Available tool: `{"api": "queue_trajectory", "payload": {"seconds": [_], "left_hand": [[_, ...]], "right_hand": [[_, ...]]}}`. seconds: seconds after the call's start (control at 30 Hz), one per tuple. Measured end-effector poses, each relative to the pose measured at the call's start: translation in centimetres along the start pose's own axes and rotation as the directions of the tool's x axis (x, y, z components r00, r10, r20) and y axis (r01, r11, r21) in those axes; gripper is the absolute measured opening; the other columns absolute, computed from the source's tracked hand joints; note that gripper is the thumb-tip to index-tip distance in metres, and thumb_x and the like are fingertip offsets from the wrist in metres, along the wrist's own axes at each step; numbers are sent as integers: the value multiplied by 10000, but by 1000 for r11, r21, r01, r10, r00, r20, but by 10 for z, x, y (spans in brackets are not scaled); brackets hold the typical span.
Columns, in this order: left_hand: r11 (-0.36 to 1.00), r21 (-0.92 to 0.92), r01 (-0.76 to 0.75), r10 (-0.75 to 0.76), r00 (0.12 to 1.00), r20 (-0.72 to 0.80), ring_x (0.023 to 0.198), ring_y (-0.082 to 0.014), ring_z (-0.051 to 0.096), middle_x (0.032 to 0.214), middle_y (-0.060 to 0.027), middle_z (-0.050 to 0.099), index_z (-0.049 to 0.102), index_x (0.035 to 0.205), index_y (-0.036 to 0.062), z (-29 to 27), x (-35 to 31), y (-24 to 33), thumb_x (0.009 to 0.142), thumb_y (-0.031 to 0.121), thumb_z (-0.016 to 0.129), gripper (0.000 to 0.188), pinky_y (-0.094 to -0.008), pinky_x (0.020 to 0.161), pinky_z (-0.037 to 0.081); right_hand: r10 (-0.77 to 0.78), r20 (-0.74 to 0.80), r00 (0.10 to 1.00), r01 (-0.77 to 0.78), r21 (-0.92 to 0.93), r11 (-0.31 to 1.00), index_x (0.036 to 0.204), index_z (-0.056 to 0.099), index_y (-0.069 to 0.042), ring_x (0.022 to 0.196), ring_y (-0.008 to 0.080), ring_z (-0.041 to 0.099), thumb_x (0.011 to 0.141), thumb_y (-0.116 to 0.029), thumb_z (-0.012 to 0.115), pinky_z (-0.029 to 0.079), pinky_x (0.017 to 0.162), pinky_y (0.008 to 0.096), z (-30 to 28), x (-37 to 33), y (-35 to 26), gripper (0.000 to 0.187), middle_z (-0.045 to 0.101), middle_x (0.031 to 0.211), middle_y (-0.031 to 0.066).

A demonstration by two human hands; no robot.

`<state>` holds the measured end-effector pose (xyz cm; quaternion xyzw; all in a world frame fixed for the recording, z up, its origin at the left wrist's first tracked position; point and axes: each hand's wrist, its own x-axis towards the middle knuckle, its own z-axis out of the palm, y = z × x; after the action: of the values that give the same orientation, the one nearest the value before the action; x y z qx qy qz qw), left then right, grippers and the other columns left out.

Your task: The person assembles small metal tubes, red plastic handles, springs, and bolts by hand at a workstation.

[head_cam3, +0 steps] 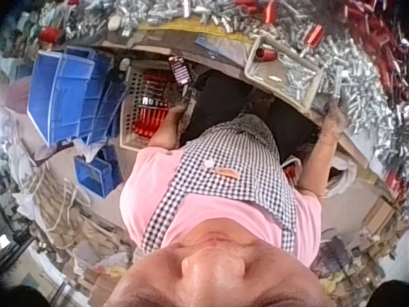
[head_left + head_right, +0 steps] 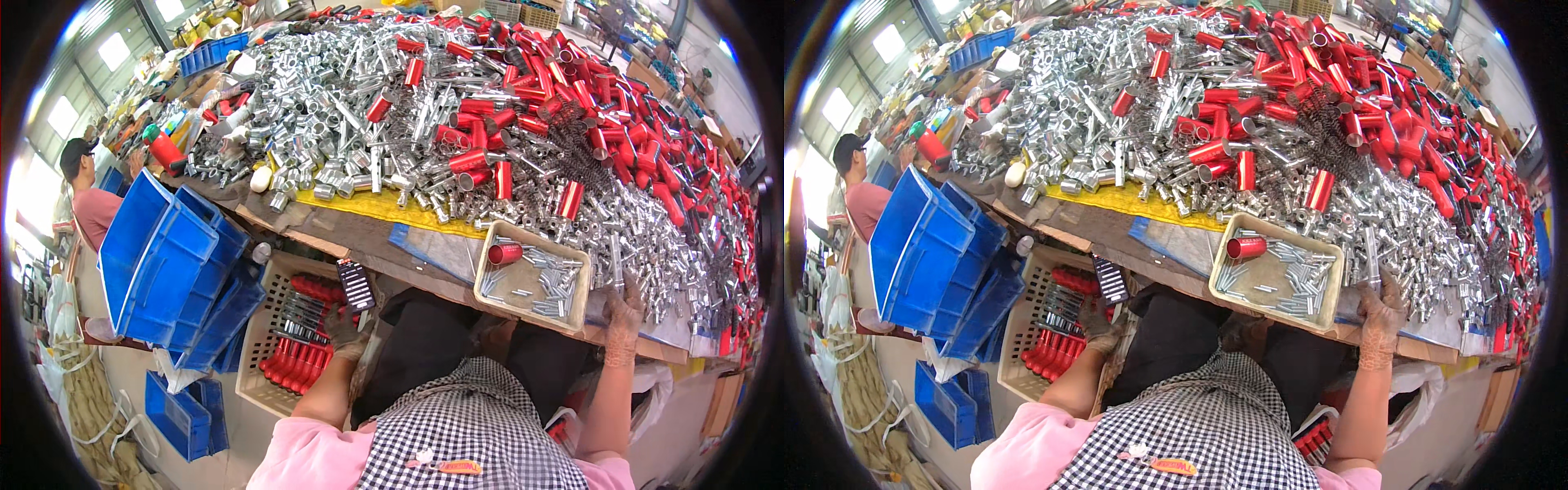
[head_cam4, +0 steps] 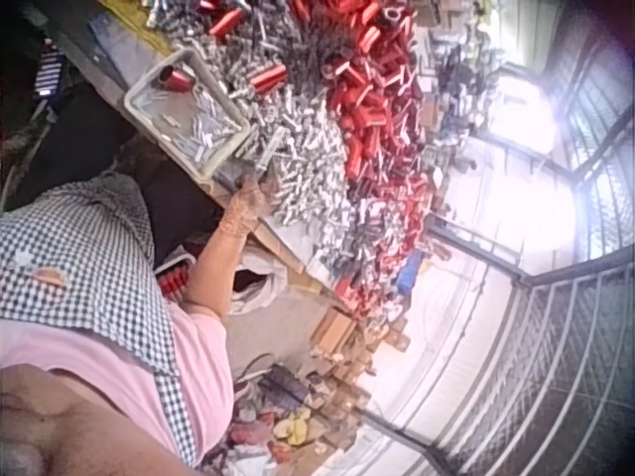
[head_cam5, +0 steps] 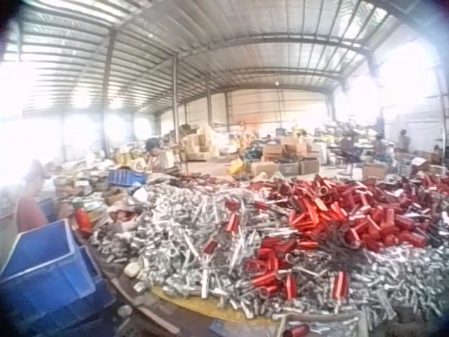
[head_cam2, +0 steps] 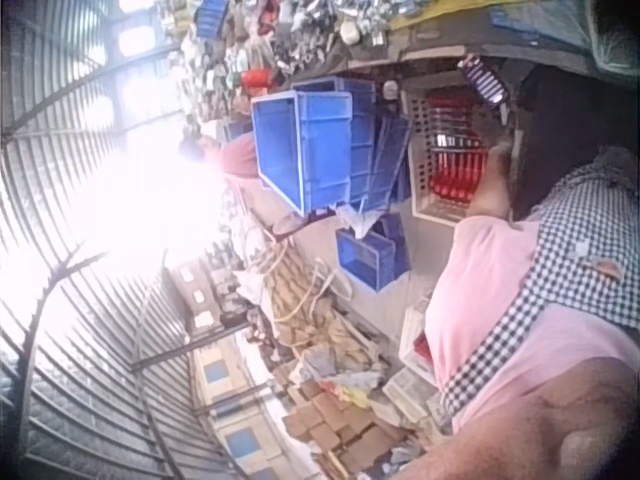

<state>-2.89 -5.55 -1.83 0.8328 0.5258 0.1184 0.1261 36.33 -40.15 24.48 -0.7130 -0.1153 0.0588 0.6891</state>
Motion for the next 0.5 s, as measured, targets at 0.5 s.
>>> {"api": "queue_trajectory", "payload": {"seconds": [0.5], "left_hand": [[979,110,-172,180,982,-62,1227,-428,375,1359,-243,405,571,1264,95,0,7,7,612,603,745,845,-496,1027,309]], "right_hand": [[33,54,998,-30,-66,997,1262,568,14,815,58,536,815,-90,699,425,696,189,5,-4,14,478,630,1042,8]]}}
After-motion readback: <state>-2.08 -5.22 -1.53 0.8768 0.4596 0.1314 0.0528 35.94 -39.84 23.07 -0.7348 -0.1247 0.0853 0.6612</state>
